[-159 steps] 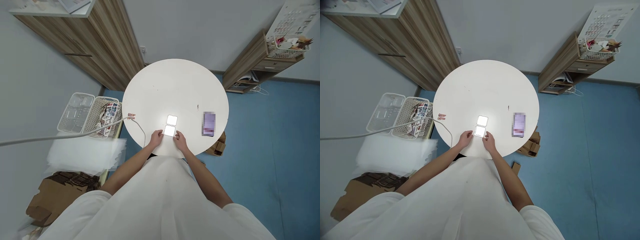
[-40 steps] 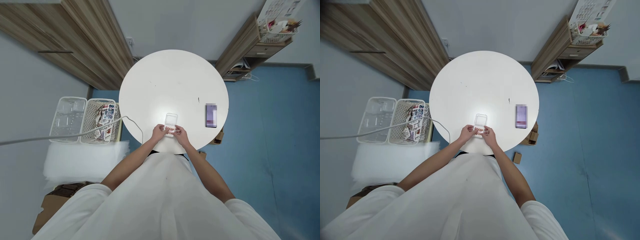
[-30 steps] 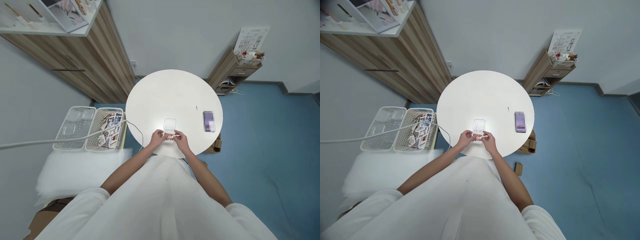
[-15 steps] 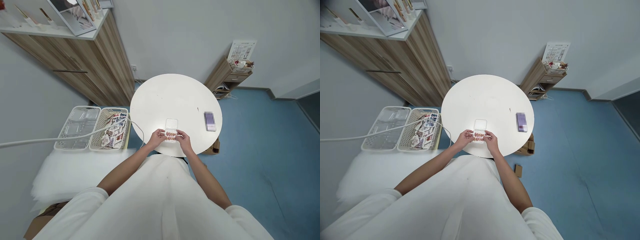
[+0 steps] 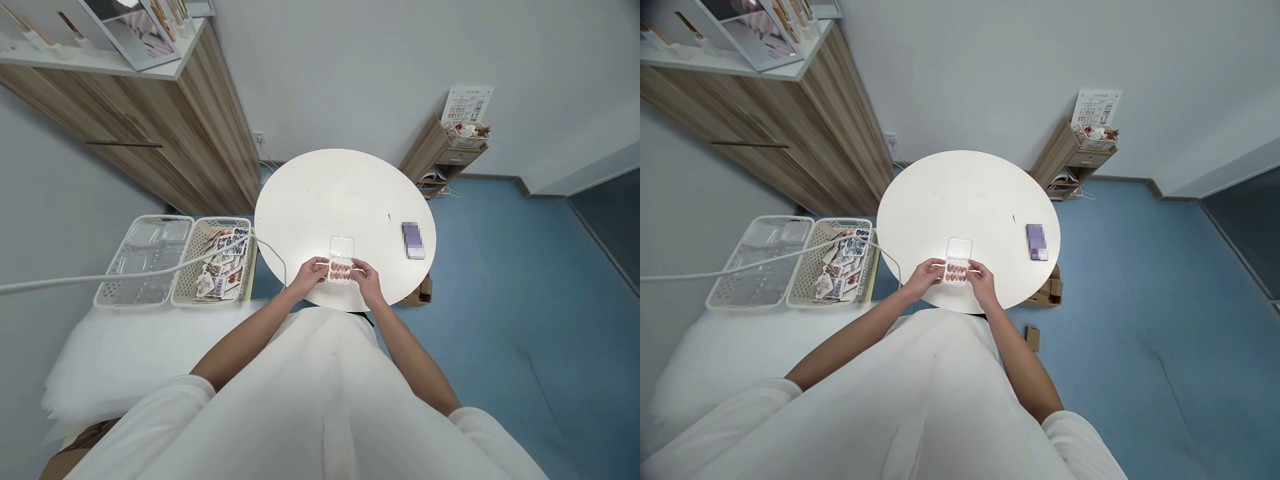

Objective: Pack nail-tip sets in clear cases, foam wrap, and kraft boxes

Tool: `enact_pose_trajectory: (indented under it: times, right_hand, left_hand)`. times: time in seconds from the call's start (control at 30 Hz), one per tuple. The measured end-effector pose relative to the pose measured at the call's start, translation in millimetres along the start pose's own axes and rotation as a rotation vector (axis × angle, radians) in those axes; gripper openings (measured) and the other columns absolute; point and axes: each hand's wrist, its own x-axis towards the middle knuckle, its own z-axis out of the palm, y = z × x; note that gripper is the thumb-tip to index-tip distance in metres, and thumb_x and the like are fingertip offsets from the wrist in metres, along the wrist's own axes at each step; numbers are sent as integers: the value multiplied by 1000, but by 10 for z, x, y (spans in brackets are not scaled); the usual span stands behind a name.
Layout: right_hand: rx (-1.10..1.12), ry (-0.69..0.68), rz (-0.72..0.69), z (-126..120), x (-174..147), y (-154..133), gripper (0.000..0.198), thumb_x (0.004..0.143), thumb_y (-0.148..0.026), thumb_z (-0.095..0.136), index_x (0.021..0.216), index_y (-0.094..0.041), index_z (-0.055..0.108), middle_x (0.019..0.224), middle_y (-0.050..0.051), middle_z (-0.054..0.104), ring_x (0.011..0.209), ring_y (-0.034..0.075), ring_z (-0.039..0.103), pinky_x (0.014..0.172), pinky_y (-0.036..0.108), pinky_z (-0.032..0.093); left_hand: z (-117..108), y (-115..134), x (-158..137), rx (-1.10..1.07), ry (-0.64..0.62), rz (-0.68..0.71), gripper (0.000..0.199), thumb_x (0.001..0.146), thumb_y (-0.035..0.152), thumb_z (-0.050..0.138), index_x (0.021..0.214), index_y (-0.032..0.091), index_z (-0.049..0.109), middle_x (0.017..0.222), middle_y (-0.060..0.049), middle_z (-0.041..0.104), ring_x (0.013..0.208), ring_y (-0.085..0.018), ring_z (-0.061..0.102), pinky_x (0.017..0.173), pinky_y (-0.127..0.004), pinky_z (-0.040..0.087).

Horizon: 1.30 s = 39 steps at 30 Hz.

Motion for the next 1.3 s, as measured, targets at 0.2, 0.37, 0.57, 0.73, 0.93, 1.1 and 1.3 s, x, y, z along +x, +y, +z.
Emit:
enact_pose_trajectory:
  times: [0.2,0.37,0.57,0.73,0.93,1.1,1.3]
  right_hand:
    - [-34,74,-1,-64,43,31,40,64,-39,65,100,-22,62,99,5,60,89,16,53,79,31,44]
    - [156,-75,150,-119,108,-12,39,71,-50,57,98,-23,63,102,5,62,84,15,57,71,28,45]
    - [182,-115,158,-166,165,-72,42,64,-42,68,101,-23,61,95,3,66,79,14,59,72,29,46]
    - [155,-106,112,-231,190,-60,40,64,-36,67,102,-26,59,105,3,64,85,15,59,70,28,46]
    - [146,-115,97,-277,192,-98,31,66,-35,63,95,-27,59,108,1,62,86,15,59,66,28,47]
    - [187,-164,132,-335,203,-124,26,66,-36,64,90,-26,60,100,1,63,78,13,59,66,29,49]
    - [195,-168,144,-469,222,-153,28,67,-35,62,93,-25,61,107,2,61,85,15,58,71,30,50]
  left_hand:
    - [35,-4,-11,-26,-11,5,39,62,37,70,93,18,56,81,-3,63,72,-11,58,67,-27,42]
    - [63,-41,-24,-46,-54,-3,40,62,36,71,93,18,56,80,-3,63,71,-11,58,68,-27,42]
    - [85,-105,-14,-83,-91,-37,43,62,36,72,96,17,56,81,-4,64,71,-12,59,68,-28,43]
    - [136,-100,-7,-124,-86,-96,42,60,34,74,94,17,57,82,-5,64,72,-12,60,67,-26,43]
    - [237,-87,8,-180,-72,-115,43,59,34,75,94,17,57,85,-6,64,74,-12,59,66,-25,43]
    - [328,-48,49,-219,-35,-108,41,59,31,75,93,17,57,80,-3,62,70,-10,58,64,-24,44]
    - [495,-27,101,-258,33,-121,41,60,30,74,95,18,57,84,-4,63,70,-9,58,65,-24,44]
